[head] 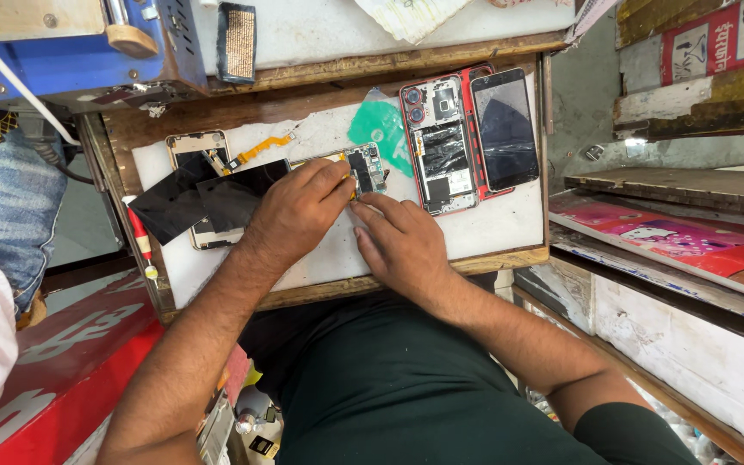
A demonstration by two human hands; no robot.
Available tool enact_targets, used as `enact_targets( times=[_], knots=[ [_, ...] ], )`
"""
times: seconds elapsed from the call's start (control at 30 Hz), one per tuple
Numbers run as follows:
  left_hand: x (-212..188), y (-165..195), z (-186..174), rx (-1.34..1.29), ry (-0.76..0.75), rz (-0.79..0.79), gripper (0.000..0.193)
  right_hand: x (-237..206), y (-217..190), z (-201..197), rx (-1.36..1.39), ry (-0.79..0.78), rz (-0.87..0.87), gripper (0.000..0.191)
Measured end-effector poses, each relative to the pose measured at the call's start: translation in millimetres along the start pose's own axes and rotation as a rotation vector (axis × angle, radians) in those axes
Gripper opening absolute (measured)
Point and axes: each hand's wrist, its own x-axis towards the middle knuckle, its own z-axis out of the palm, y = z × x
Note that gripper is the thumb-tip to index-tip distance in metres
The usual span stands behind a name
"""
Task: The person unpacks a new display assembly and replaces the screen on a disassembled smartphone. They connect the display ribbon cable to the motherboard, reposition the battery, and use a red-handled screwdriver to secure internal components. The phone is tested by connecting a charging cable, and the screen lights up.
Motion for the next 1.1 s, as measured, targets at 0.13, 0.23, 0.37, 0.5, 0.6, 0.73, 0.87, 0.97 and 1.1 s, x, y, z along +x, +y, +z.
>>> enact_targets(
  times=[0.13,0.23,0.37,0.5,0.6,0.73,0.87,0.97,1.1],
  knots=[
    [0.3,2.0,-0.4,-0.01,0.002,-0.015,0.027,-0.4,0.7,0.4,0.019,0.002,0.007,0.031],
    [-2.2,4.2,1.5,-0.005,0.009,-0.041,0.027,-1.1,1.5,0.6,0.019,0.008,0.007,0.026],
    [-5.0,6.4,7.7,0.007,0.01,-0.093,0.026,-1.4,2.4,1.7,0.039,0.011,0.016,0.023],
    [-5.9,8.3,11.5,0.028,0.014,-0.11,0.028,-1.5,3.1,1.1,0.055,0.007,0.021,0.022],
    [-6.7,14.1,11.4,0.086,-0.012,-0.106,0.029,-1.1,4.0,-0.2,0.064,0.009,0.024,0.021],
    [-8.7,24.6,9.6,0.219,-0.048,-0.11,0.032,-1.6,3.9,0.8,0.069,0.014,0.03,0.02],
    [-8.7,34.4,13.3,0.358,-0.095,-0.138,0.034,-4.4,5.8,2.4,0.087,0.025,0.037,0.022],
    [-8.0,38.1,16.2,0.47,-0.108,-0.091,0.034,-6.5,7.2,3.2,0.099,0.029,0.039,0.024],
    [-5.3,33.2,13.5,0.465,-0.161,-0.033,0.034,-7.4,5.8,4.1,0.091,0.036,0.039,0.024]
  ],
)
